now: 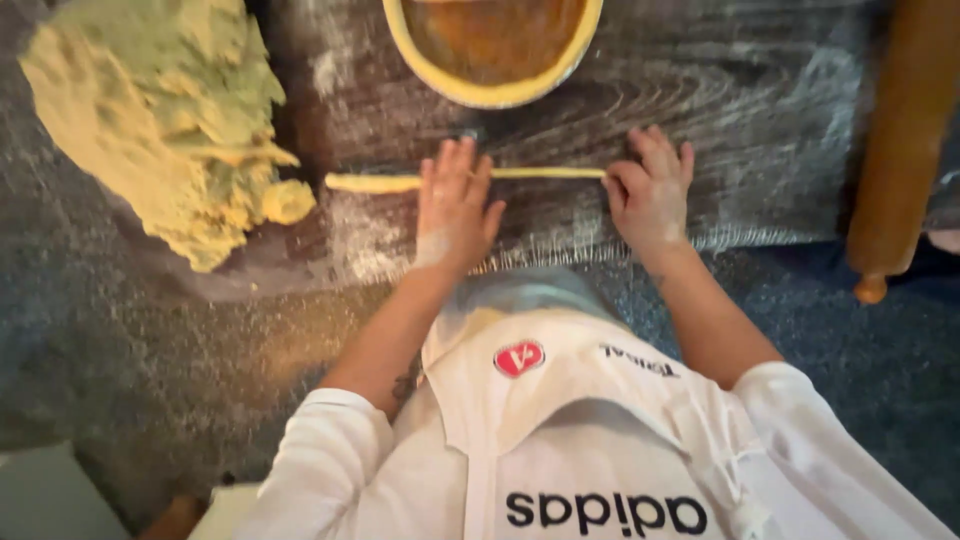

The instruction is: Rolling dough into thin strips and arranging them in a lattice pattern on top of a filled pie crust.

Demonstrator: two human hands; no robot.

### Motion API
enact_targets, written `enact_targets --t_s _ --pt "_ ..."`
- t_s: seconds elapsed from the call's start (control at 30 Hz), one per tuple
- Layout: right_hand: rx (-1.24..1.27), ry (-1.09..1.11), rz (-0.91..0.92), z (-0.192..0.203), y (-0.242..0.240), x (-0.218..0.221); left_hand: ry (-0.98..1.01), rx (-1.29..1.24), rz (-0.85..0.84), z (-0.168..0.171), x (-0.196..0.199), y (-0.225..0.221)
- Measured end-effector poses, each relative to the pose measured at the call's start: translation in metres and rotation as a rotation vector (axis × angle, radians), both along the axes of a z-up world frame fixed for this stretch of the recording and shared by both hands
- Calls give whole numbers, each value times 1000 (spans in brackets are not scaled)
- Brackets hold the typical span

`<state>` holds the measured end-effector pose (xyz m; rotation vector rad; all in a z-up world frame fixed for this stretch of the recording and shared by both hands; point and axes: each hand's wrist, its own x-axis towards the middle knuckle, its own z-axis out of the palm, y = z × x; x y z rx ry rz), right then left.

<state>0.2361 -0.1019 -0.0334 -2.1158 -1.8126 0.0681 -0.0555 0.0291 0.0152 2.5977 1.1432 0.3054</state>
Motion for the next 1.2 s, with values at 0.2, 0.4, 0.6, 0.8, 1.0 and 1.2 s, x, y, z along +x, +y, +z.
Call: enact_targets --t_s 0.2,0.4,0.6,0.8,1.0,1.2 --pt "-278 997 -195 131 49 -17 -346 -539 -312 -11 26 54" --pt "-285 1280 -362 197 138 -31 -162 -1136 -214 29 5 121" --pt "-285 1100 -380 204 239 -34 74 -1238 85 154 29 239" --pt "-177 817 -311 142 304 -15 -148 -918 117 86 56 314" --pt "35 371 -136 65 314 19 -6 -757 203 25 79 335" --pt "106 225 -54 41 318 26 -329 -523 133 -65 92 331"
